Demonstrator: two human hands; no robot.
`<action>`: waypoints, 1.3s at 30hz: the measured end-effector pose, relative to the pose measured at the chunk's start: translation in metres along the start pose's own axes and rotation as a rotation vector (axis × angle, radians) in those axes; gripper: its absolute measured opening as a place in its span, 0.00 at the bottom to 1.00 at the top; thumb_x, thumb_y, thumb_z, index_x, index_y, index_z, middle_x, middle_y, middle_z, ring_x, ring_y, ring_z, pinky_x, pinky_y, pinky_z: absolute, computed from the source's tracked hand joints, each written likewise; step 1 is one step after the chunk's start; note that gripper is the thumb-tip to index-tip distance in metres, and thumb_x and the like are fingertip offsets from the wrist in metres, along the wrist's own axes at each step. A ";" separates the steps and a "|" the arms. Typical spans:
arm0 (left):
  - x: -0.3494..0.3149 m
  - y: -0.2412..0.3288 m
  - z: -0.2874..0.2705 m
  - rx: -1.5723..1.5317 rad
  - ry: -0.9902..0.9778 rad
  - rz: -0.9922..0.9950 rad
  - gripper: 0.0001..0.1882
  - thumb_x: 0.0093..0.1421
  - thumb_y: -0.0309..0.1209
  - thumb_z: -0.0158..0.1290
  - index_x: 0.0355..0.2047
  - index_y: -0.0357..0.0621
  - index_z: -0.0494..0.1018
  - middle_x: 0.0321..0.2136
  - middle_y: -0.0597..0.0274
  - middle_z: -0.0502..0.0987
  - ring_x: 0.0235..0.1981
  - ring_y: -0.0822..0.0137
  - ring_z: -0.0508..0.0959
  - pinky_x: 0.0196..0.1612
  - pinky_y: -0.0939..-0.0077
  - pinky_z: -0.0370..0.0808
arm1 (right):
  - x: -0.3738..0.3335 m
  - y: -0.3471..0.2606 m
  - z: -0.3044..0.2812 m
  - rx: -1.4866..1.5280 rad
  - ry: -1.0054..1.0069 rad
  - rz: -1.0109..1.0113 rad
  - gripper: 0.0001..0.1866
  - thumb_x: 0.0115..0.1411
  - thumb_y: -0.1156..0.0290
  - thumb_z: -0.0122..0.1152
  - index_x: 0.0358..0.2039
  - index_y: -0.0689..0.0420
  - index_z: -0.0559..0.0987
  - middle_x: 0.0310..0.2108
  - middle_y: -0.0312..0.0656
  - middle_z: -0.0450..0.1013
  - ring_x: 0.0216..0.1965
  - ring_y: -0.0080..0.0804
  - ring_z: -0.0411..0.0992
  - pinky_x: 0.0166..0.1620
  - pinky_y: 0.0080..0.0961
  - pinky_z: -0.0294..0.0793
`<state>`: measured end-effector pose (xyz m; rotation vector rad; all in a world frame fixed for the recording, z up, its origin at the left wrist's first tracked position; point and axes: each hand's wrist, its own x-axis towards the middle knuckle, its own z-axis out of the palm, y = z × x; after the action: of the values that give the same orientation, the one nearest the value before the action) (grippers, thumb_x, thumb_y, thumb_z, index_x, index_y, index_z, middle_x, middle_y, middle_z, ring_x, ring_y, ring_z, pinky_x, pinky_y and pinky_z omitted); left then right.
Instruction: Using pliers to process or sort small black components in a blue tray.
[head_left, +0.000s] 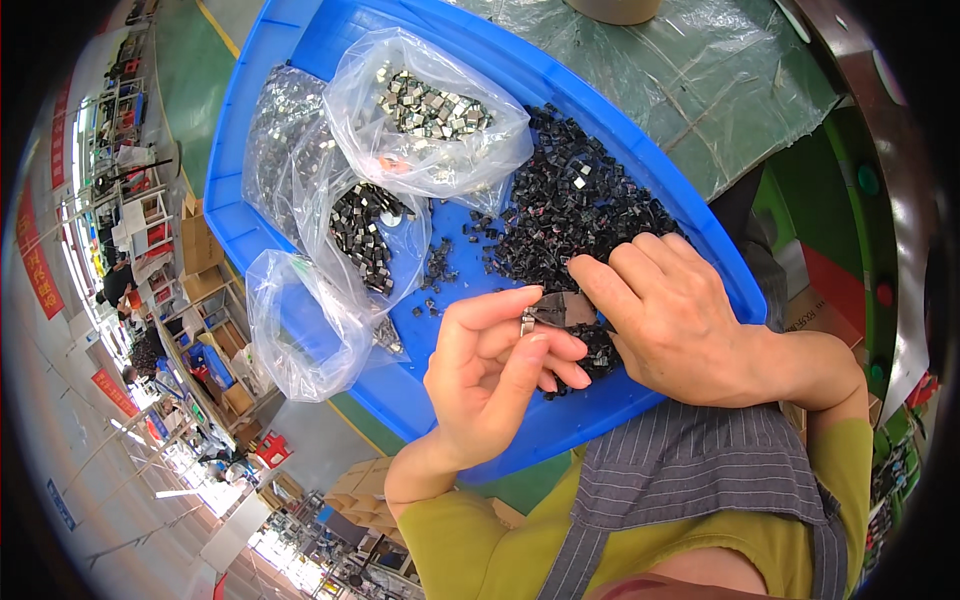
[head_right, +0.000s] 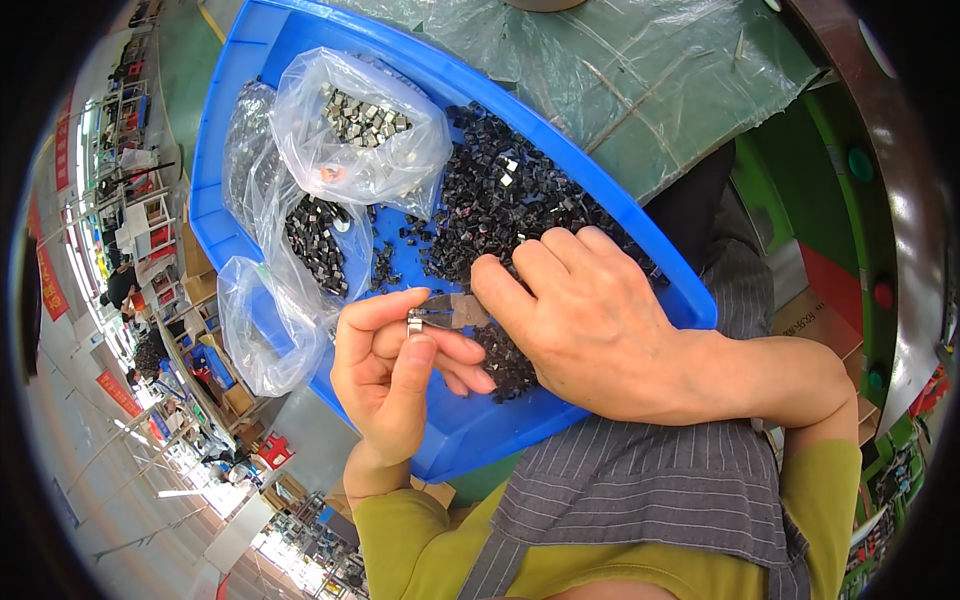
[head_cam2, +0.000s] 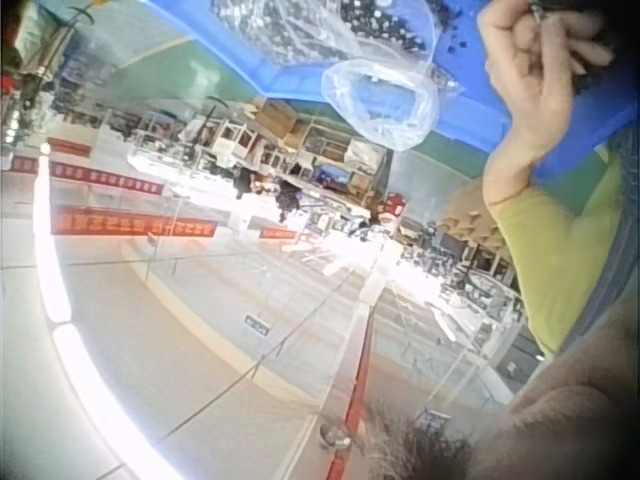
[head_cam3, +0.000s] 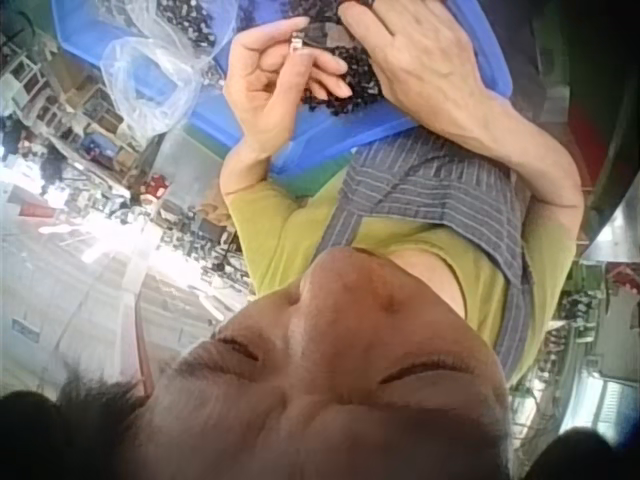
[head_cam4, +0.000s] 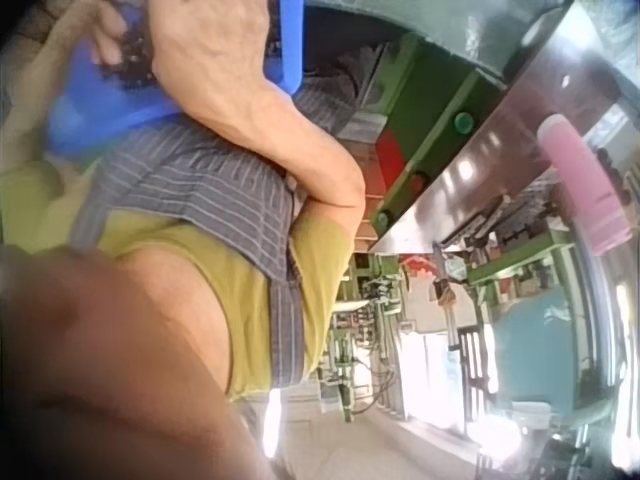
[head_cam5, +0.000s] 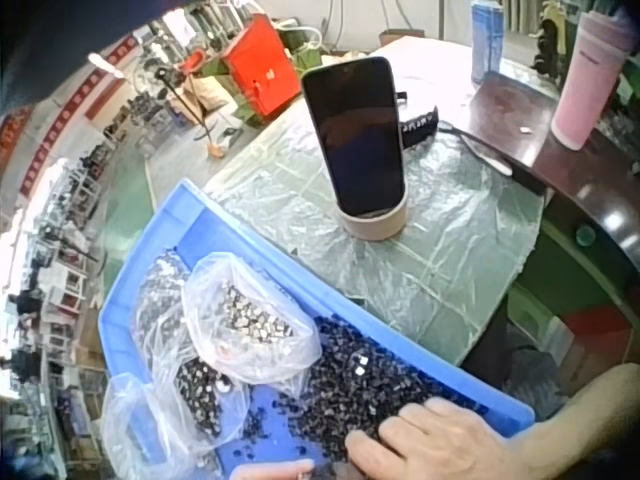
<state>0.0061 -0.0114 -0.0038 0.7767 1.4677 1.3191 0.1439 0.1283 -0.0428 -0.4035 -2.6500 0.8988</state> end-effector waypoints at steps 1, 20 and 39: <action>0.001 0.002 0.001 0.030 0.001 -0.014 0.16 0.67 0.20 0.40 0.54 0.33 0.56 0.34 0.48 0.78 0.29 0.66 0.81 0.28 0.82 0.75 | 0.000 0.000 0.000 0.009 -0.008 0.003 0.14 0.46 0.74 0.56 0.36 0.60 0.73 0.25 0.40 0.63 0.28 0.36 0.65 0.30 0.30 0.63; 0.004 0.004 -0.005 -0.173 -0.020 -0.126 0.13 0.68 0.24 0.39 0.52 0.36 0.59 0.31 0.50 0.78 0.25 0.67 0.80 0.25 0.81 0.74 | 0.000 0.002 -0.007 0.478 -0.284 0.110 0.15 0.49 0.76 0.60 0.38 0.61 0.70 0.27 0.47 0.71 0.32 0.47 0.72 0.34 0.40 0.71; 0.000 0.000 0.002 0.034 0.031 -0.005 0.16 0.67 0.21 0.41 0.54 0.34 0.56 0.33 0.49 0.78 0.26 0.70 0.80 0.24 0.86 0.72 | 0.000 -0.002 0.002 0.002 -0.016 -0.002 0.17 0.47 0.74 0.56 0.40 0.62 0.73 0.24 0.40 0.63 0.27 0.36 0.65 0.30 0.30 0.64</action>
<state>0.0084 -0.0110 -0.0034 0.7773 1.5185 1.3108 0.1431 0.1262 -0.0431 -0.3951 -2.6634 0.9085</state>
